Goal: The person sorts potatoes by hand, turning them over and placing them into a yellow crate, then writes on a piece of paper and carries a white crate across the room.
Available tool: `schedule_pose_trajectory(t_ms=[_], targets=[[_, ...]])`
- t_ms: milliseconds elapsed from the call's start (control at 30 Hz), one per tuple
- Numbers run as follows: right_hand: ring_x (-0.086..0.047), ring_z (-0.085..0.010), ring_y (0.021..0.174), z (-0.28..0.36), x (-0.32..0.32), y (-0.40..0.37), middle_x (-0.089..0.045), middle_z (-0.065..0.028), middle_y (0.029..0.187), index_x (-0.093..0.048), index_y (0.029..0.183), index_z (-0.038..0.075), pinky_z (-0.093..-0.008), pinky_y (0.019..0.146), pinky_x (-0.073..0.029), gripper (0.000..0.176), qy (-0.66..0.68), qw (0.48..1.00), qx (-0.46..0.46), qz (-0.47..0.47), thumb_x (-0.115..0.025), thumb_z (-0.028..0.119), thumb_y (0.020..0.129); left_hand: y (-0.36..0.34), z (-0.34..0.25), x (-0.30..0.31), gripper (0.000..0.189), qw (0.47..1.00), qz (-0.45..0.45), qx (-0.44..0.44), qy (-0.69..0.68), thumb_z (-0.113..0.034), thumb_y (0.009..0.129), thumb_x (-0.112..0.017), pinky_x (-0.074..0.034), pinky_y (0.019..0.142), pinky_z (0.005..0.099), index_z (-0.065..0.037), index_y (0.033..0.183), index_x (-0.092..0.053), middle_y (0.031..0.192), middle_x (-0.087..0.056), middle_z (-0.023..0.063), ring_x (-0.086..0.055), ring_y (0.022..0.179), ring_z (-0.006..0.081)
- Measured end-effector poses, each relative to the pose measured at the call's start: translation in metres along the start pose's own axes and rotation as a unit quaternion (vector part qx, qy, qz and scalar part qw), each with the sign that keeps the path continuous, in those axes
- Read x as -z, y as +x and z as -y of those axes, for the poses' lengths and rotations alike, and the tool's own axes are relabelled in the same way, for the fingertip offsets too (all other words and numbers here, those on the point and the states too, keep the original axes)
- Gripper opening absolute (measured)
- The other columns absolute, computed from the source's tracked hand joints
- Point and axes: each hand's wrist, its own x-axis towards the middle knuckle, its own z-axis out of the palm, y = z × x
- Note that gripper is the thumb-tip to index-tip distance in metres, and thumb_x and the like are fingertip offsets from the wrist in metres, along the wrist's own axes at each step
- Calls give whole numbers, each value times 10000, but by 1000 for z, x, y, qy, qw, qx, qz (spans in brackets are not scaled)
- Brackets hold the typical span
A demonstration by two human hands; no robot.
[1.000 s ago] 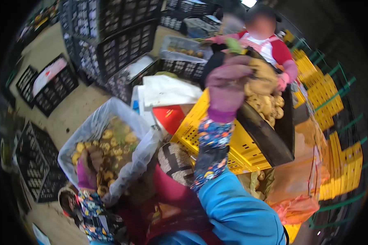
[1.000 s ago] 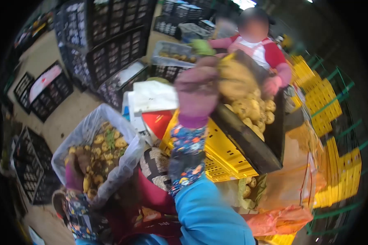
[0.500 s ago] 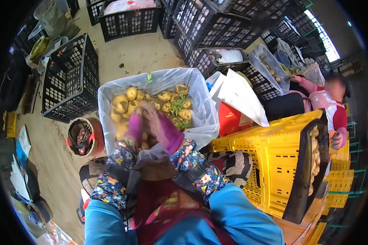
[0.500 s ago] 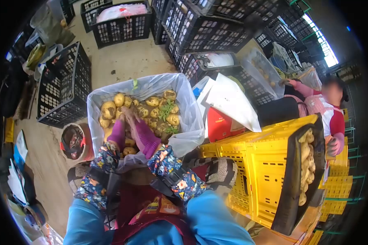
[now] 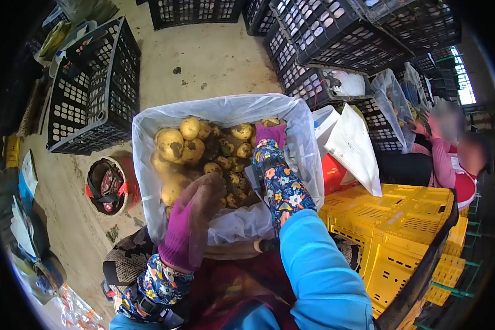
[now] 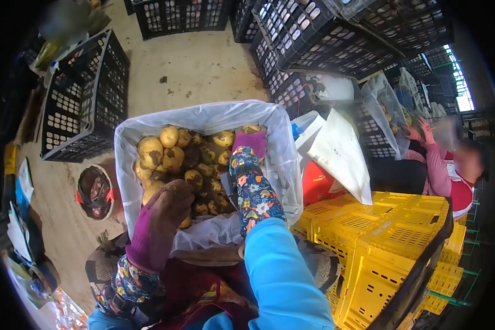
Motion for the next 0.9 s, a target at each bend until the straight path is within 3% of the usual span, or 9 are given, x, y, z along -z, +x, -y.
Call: schedule_pose_trajectory(t_ms=[167, 267, 367, 467, 600, 633, 767, 867, 900], targets=[[-642, -330, 992, 1, -1, -30, -609, -199, 1173, -427, 1346, 79, -410, 862, -524, 765, 20, 991, -10, -129, -818, 230, 707, -13, -10, -12, 468, 999, -15, 15, 26, -356, 1034, -472, -431, 1025, 365, -18, 1356, -497, 1285, -579, 117, -566, 1191, 244], [-638, -315, 993, 0, 11, -34, -601, -185, 1169, -439, 1322, 84, -405, 862, -525, 740, 196, 966, 89, -144, -823, 215, 704, -13, -12, -10, 468, 1000, -17, 16, 19, -363, 1025, -491, -430, 1015, 357, -32, 1357, -498, 1286, -575, 106, -565, 1190, 236], [-606, -243, 1013, 1, 35, -52, -568, -117, 1128, -489, 1222, 79, -372, 870, -520, 643, 484, 867, 41, 114, -838, 151, 686, -11, -14, -11, 463, 999, -34, -3, 8, -340, 1022, -494, -427, 1013, 358, -50, 1382, -474, 1303, -560, 95, -562, 1183, 225], [-575, -187, 1034, 14, 92, -97, -539, -83, 1132, -503, 1220, 77, -334, 890, -504, 632, 368, 860, 306, 174, -839, 110, 686, -13, -19, -11, 499, 998, -46, -30, 27, -324, 1015, -509, -420, 1025, 365, -66, 1431, -414, 1357, -516, 83, -559, 1161, 214], [-600, -267, 1094, 50, 189, -169, -615, -114, 1171, -540, 1213, 52, -385, 934, -490, 664, 160, 741, 618, 208, -854, 197, 646, -7, -17, -20, 548, 998, -49, -42, 1, -343, 1014, -505, -440, 1013, 374, -64, 1461, -355, 1384, -491, 100, -552, 1197, 228], [-594, -328, 1123, 55, 210, -189, -622, -133, 1218, -567, 1197, 66, -431, 934, -486, 673, 121, 740, 618, 234, -851, 264, 620, -7, -16, -22, 563, 999, -35, -32, -9, -350, 1016, -495, -453, 1002, 377, -62, 1472, -332, 1383, -488, 110, -551, 1203, 232], [-620, -351, 973, 51, 247, -227, -654, -130, 1029, -581, 1170, 90, -452, 837, -483, 620, 99, 715, 687, 86, -808, 384, 674, -9, 1, -25, 518, 972, 191, -29, -135, -362, 1018, -484, -550, 888, 372, -81, 1441, -382, 1359, -508, 130, -573, 1175, 236], [-619, -348, 983, 39, 269, -240, -653, -126, 1040, -579, 1156, 80, -454, 835, -482, 601, 121, 721, 681, 39, -799, 388, 689, -16, 1, -28, 518, 981, 193, -31, -4, -397, 1024, -458, -557, 861, 355, -84, 1431, -387, 1332, -520, 118, -580, 1159, 228], [-627, -347, 968, 36, 275, -244, -663, -128, 1017, -593, 1114, 67, -450, 822, -486, 543, 127, 723, 679, 27, -780, 382, 714, -18, 5, -27, 501, 972, 197, -110, 70, -322, 992, -525, -540, 893, 383, -85, 1416, -402, 1324, -523, 136, -577, 1159, 267]])
